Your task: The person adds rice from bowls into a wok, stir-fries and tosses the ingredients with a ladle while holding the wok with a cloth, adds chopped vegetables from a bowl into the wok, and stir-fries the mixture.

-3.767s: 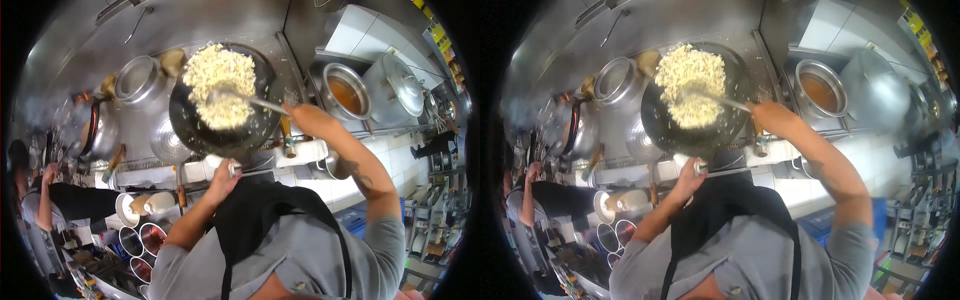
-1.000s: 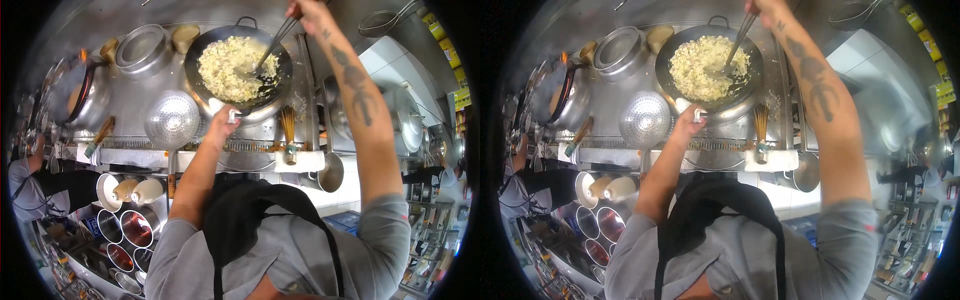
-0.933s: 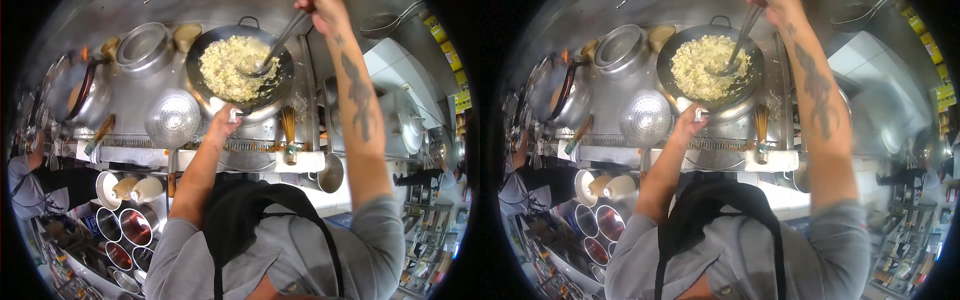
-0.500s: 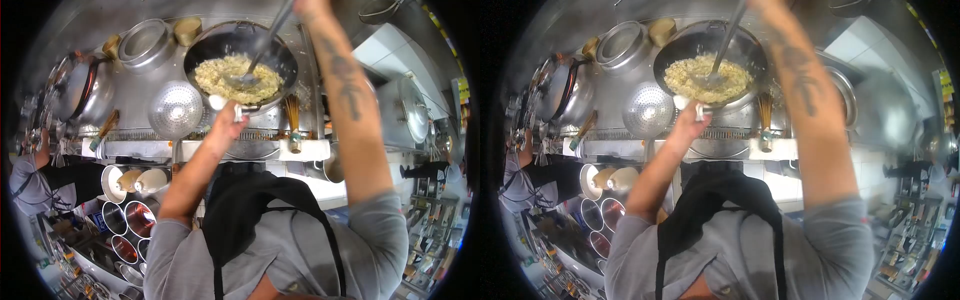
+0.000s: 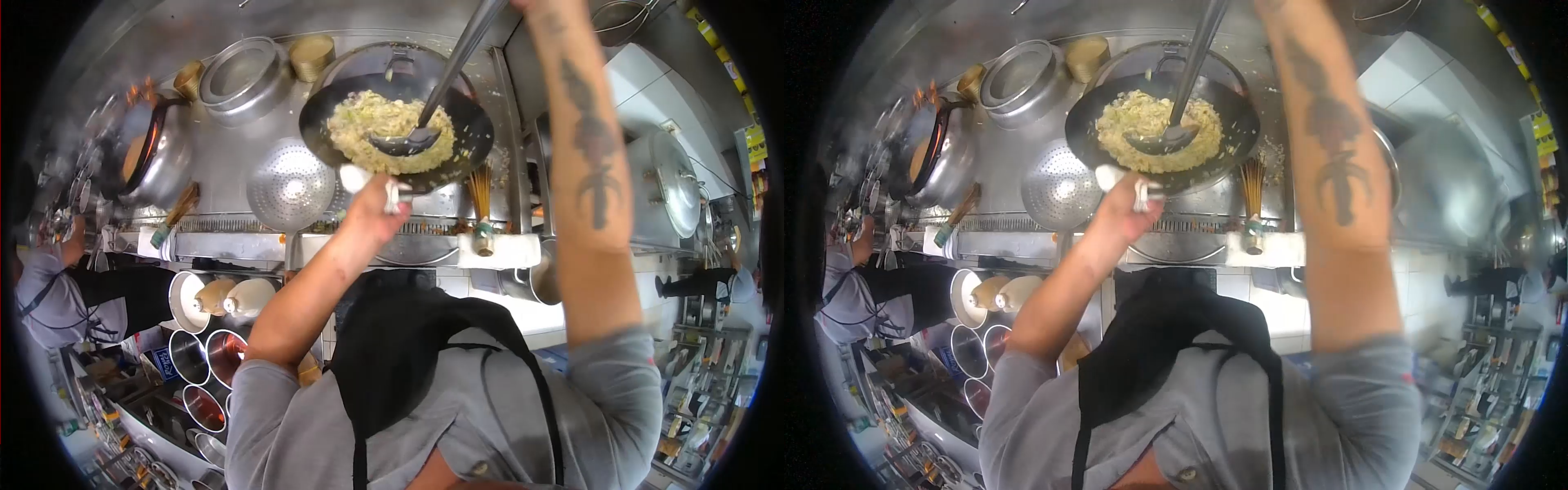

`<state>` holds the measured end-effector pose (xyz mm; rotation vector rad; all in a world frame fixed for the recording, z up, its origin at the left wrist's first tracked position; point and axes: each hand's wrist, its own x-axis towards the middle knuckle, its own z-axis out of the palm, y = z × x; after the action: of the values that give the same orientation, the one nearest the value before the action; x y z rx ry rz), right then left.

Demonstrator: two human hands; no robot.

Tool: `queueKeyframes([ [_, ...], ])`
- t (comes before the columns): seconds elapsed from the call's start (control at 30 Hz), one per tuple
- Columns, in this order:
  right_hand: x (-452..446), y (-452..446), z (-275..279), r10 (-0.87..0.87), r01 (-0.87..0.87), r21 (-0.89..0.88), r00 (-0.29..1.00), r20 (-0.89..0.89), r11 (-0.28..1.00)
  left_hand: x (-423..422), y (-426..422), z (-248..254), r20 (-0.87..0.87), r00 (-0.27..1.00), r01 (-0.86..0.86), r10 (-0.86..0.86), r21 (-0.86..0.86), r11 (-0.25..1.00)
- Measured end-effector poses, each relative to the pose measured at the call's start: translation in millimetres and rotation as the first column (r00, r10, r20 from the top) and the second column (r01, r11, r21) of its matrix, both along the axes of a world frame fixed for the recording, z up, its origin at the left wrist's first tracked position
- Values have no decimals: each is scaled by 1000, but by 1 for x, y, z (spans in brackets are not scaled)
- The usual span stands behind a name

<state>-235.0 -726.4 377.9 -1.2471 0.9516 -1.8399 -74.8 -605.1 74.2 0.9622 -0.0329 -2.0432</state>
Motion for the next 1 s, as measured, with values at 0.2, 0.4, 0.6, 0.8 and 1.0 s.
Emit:
queueKeyframes([
  [0.2,-5,-14,-60,-131,126,-128,991,-30,984,6,70,-96,173,980,104,-94,-47,993],
  [0.4,-14,63,73,3,-47,-580,997,-77,813,9,-49,-84,45,998,39,-35,-93,995],
  [0.6,-4,-6,-72,-208,47,-380,895,-394,924,-3,-78,-105,2,1000,1,-1,-43,999],
  [0.8,22,-93,-87,-57,24,-349,995,-85,937,-6,-80,-105,53,998,-26,27,-15,1000],
  [1.0,69,-84,-120,283,-257,135,928,-242,957,-7,-76,-116,15,1000,-11,11,9,1000],
])
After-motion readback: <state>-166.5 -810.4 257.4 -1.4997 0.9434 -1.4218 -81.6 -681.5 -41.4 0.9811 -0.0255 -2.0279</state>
